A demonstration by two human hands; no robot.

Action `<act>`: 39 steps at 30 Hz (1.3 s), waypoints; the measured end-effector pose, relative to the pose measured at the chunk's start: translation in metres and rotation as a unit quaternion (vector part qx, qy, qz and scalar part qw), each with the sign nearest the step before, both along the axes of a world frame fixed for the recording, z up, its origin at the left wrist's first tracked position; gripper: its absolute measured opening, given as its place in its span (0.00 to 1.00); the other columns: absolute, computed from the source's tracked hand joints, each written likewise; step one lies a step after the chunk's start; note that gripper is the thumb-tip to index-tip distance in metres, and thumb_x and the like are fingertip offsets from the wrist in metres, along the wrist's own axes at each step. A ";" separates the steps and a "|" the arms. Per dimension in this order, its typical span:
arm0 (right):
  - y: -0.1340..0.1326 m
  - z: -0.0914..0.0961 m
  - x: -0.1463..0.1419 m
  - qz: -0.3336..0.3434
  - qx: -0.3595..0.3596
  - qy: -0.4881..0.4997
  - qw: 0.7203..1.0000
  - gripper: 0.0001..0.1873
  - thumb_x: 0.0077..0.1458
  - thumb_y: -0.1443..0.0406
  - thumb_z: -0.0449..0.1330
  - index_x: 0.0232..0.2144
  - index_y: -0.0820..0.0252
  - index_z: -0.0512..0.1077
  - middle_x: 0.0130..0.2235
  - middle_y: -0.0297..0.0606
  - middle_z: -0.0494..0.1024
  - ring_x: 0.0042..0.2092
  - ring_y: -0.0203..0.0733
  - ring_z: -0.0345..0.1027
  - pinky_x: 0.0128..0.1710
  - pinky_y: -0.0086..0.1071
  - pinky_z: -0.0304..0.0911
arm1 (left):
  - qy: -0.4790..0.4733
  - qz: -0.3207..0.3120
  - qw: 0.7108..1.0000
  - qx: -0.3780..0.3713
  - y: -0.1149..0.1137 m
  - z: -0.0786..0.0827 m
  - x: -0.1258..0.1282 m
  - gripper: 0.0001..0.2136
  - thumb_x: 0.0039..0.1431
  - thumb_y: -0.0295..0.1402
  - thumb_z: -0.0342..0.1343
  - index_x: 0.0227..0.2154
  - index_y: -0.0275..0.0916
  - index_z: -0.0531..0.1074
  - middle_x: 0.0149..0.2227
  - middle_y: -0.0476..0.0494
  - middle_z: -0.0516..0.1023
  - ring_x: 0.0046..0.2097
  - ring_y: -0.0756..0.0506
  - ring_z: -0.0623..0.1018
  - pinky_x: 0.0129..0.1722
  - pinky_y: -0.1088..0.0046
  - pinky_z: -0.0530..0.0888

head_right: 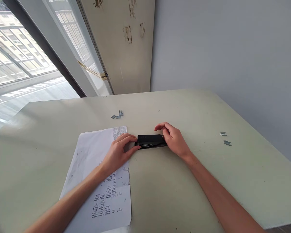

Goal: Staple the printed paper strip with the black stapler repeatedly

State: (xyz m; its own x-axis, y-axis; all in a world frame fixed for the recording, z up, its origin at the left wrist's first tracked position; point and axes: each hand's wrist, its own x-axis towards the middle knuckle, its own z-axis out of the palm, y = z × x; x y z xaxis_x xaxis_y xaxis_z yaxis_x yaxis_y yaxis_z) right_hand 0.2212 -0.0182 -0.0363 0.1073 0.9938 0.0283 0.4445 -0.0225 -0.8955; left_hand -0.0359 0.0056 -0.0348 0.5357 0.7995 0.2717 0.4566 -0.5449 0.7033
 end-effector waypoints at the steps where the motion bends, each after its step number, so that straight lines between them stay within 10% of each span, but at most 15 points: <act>1: 0.000 0.000 0.000 0.008 0.001 0.004 1.000 0.17 0.70 0.56 0.49 0.43 0.51 0.77 0.47 0.38 0.82 0.44 0.46 0.74 0.44 0.40 0.67 | -0.001 -0.001 1.000 0.000 0.000 0.000 0.000 0.04 0.69 0.36 0.60 0.43 0.45 0.74 0.46 0.47 0.80 0.49 0.42 0.78 0.51 0.61 0.74; 12: -0.007 0.015 -0.003 0.135 -0.058 0.047 0.988 0.25 0.51 0.46 0.72 0.46 0.50 0.79 0.46 0.38 0.82 0.45 0.49 0.75 0.45 0.40 0.70 | 0.027 -0.004 0.999 0.022 -0.002 0.003 0.001 0.05 0.70 0.38 0.57 0.42 0.44 0.72 0.45 0.46 0.79 0.45 0.42 0.76 0.47 0.61 0.73; 39: -0.007 0.016 0.006 0.151 -0.070 0.062 0.984 0.23 0.49 0.47 0.73 0.42 0.52 0.80 0.40 0.35 0.82 0.40 0.43 0.73 0.38 0.35 0.66 | 0.124 -0.057 0.988 0.067 0.022 0.029 -0.054 0.13 0.66 0.45 0.60 0.48 0.47 0.75 0.54 0.43 0.76 0.54 0.40 0.76 0.56 0.59 0.73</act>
State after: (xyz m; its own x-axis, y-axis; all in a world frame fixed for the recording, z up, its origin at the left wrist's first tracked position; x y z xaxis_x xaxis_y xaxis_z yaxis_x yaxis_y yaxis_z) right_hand 0.2273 -0.0255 -0.0206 -0.1994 0.9743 -0.1050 0.3372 -0.0324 -0.9409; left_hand -0.0901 0.0275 -0.0056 0.6831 0.6962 0.2206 0.5362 -0.6832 0.4957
